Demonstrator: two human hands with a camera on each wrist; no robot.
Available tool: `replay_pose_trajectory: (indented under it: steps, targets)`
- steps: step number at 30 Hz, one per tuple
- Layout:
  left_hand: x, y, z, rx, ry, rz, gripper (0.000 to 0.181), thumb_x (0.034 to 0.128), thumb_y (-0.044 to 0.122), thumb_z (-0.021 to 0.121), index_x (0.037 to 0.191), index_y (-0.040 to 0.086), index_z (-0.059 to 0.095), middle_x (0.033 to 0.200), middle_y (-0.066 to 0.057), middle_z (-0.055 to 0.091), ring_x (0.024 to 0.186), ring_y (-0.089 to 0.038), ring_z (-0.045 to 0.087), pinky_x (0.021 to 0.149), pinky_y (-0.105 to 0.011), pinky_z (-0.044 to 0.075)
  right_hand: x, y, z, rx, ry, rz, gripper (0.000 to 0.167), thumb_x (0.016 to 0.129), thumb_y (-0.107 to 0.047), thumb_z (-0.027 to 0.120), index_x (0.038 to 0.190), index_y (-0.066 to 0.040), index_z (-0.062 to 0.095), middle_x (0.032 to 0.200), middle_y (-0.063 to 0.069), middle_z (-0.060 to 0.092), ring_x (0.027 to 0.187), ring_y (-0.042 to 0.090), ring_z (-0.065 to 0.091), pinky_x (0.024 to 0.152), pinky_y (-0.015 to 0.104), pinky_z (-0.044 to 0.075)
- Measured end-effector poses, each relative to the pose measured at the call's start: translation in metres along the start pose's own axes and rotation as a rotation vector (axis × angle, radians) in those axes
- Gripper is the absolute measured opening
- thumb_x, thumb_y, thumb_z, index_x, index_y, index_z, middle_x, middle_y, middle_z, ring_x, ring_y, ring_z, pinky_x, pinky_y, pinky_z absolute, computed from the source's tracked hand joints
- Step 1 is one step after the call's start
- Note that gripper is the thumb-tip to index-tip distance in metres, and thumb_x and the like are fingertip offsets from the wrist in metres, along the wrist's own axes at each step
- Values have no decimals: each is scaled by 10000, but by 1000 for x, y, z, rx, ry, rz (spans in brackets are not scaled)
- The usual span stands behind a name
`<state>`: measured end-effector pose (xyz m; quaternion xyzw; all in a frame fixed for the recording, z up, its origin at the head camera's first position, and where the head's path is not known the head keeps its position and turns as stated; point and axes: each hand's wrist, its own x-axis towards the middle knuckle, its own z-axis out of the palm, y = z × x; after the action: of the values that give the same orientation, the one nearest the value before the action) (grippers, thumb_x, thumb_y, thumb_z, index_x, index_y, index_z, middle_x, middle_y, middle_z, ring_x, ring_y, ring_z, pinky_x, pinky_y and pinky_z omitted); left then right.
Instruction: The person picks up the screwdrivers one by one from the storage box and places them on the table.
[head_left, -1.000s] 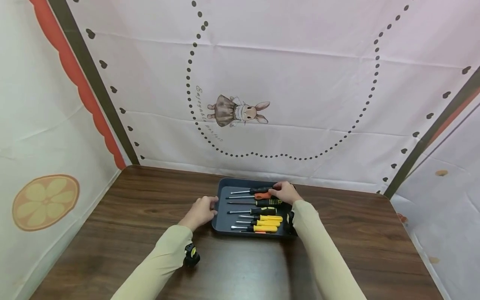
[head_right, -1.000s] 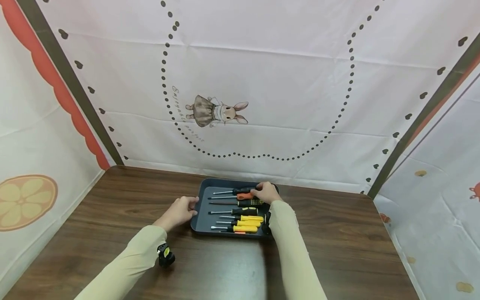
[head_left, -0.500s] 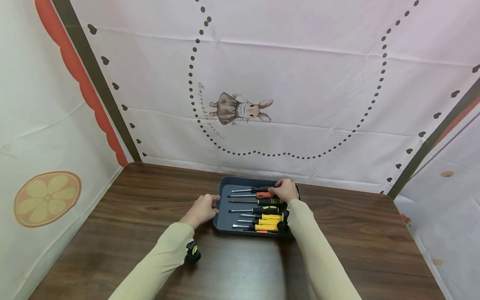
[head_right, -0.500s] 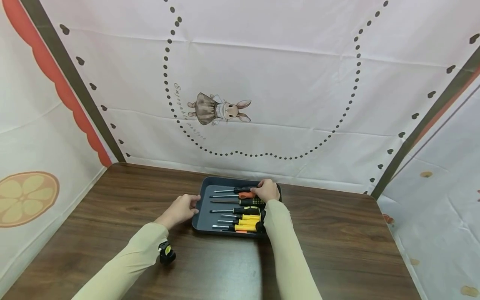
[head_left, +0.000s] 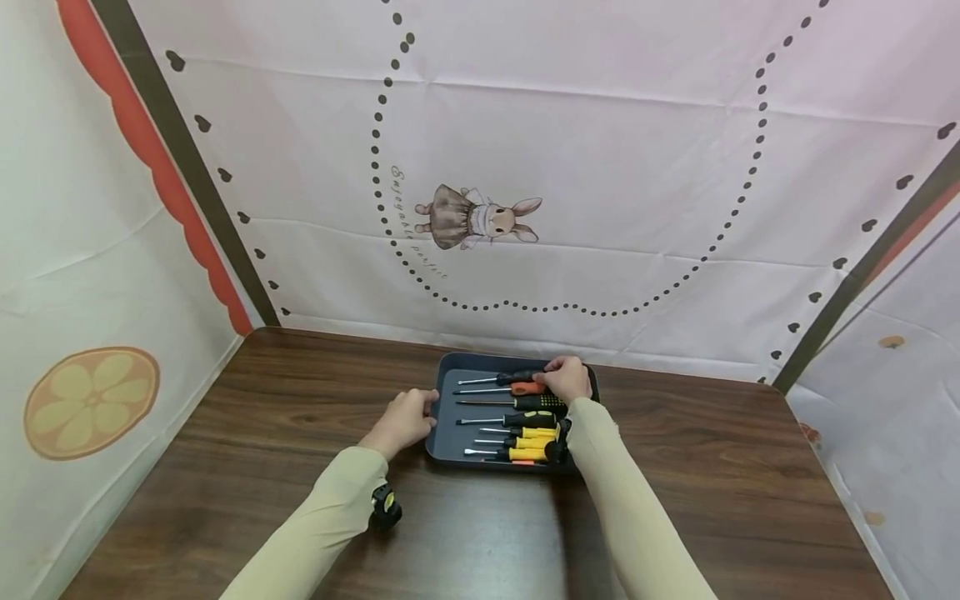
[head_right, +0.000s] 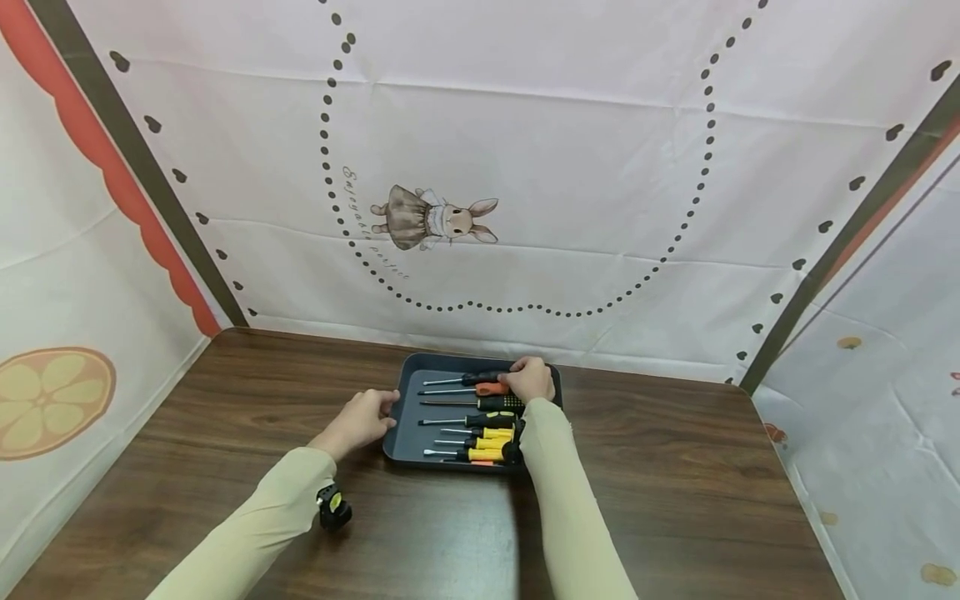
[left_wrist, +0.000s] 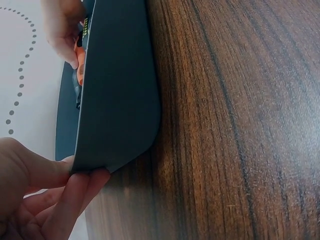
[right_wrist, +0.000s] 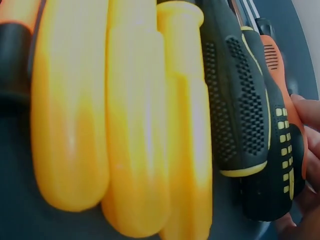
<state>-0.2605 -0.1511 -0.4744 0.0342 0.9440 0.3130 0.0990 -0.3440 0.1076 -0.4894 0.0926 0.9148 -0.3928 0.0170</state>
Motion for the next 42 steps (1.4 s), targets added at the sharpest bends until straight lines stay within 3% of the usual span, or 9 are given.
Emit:
replay_pose_trajectory:
  steps: [6,13,19,28,32,36,42]
  targets:
    - [-2,2,-1,4,4,1,440,801,-11,622,1231,-38,530,985,-157,606,754,-201,520,627,-299,440,4,7,1,91,-46,-20,241,737,-202,745,920,-56,688,899,99,660,824,239,581,762,391,453]
    - [-3,2,-1,-4,-2,-5,445,811,-10,612,1245,-32,519,1078,-200,601,819,-213,546,668,-320,460,7,13,-4,151,-166,-175,234,812,-117,666,1025,-21,678,898,123,639,768,211,562,692,344,462]
    - [-2,2,-2,5,-6,3,446,808,-10,613,1242,-43,516,1068,-205,601,829,-218,552,676,-336,470,8,12,-16,164,-204,-259,198,811,-80,661,992,2,663,850,99,599,744,185,516,667,306,439]
    - [-2,1,-2,17,-3,2,440,813,-3,612,1242,-39,519,1054,-184,599,796,-209,528,659,-313,453,9,13,-25,250,-214,-240,187,807,-33,653,988,8,631,996,137,599,839,209,560,721,331,474]
    - [-3,1,-3,19,-6,4,442,812,-3,614,1241,-45,517,1021,-161,594,740,-203,502,615,-286,418,6,17,-25,345,-270,-249,234,832,23,600,1062,61,600,1069,212,579,871,229,593,745,328,500]
    - [-3,0,-3,28,-3,11,440,808,-2,617,1236,-44,523,976,-149,591,720,-202,494,608,-283,412,5,22,-26,447,-320,-209,288,857,45,552,1142,76,577,1136,260,555,935,271,622,798,334,498]
    - [-1,-1,-1,17,0,16,447,807,-6,612,1243,-42,518,1092,-179,592,724,-205,493,603,-279,405,6,28,-28,462,-315,-199,280,863,2,565,1135,66,593,1142,260,561,976,306,609,844,379,475]
